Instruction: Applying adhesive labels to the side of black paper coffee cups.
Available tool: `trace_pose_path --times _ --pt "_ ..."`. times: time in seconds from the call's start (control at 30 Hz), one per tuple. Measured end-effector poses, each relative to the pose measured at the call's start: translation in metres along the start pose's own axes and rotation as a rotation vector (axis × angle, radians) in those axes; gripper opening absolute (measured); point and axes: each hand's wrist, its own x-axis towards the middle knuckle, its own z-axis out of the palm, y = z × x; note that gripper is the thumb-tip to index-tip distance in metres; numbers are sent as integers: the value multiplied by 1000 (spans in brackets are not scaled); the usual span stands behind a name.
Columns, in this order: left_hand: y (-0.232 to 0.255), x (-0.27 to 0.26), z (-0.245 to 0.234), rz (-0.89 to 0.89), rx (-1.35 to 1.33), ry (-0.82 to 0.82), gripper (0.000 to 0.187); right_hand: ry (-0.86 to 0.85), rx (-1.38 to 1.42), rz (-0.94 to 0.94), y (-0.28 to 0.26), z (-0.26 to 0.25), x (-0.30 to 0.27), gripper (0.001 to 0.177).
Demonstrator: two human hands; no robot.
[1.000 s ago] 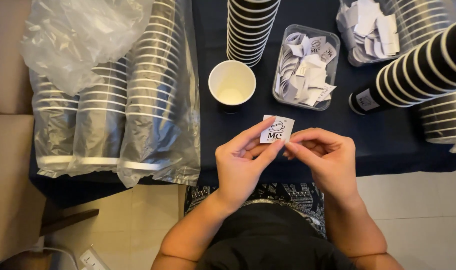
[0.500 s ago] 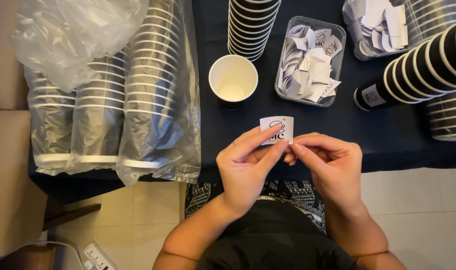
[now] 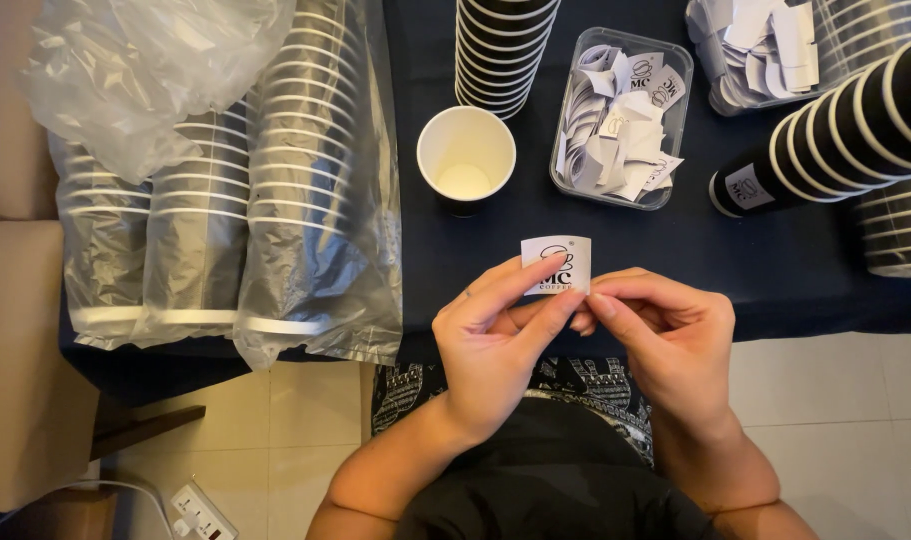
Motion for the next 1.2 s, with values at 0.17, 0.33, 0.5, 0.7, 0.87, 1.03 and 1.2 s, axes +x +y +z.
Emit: trace_pose_path --times 0.17,0.33,0.5,0.7,0.87,1.03,1.2 --pt "-1 0 0 8 8 4 33 -4 -11 -20 2 0 1 2" --pt "2 1 2 9 8 -1 33 4 -4 -27 3 0 1 2" --pt "9 1 -1 34 26 20 32 -19 2 -33 0 7 2 3" --pt "29 -5 -15 -2 205 5 30 -69 -83 85 -10 27 -3 4" --pt "38 -8 -28 0 176 40 30 -96 -79 86 -11 43 -3 4" --pt "44 -9 -39 9 146 59 30 -149 -117 84 -12 56 -3 5" --pt "48 -10 -53 35 234 94 30 -172 -120 90 -9 69 -5 5"
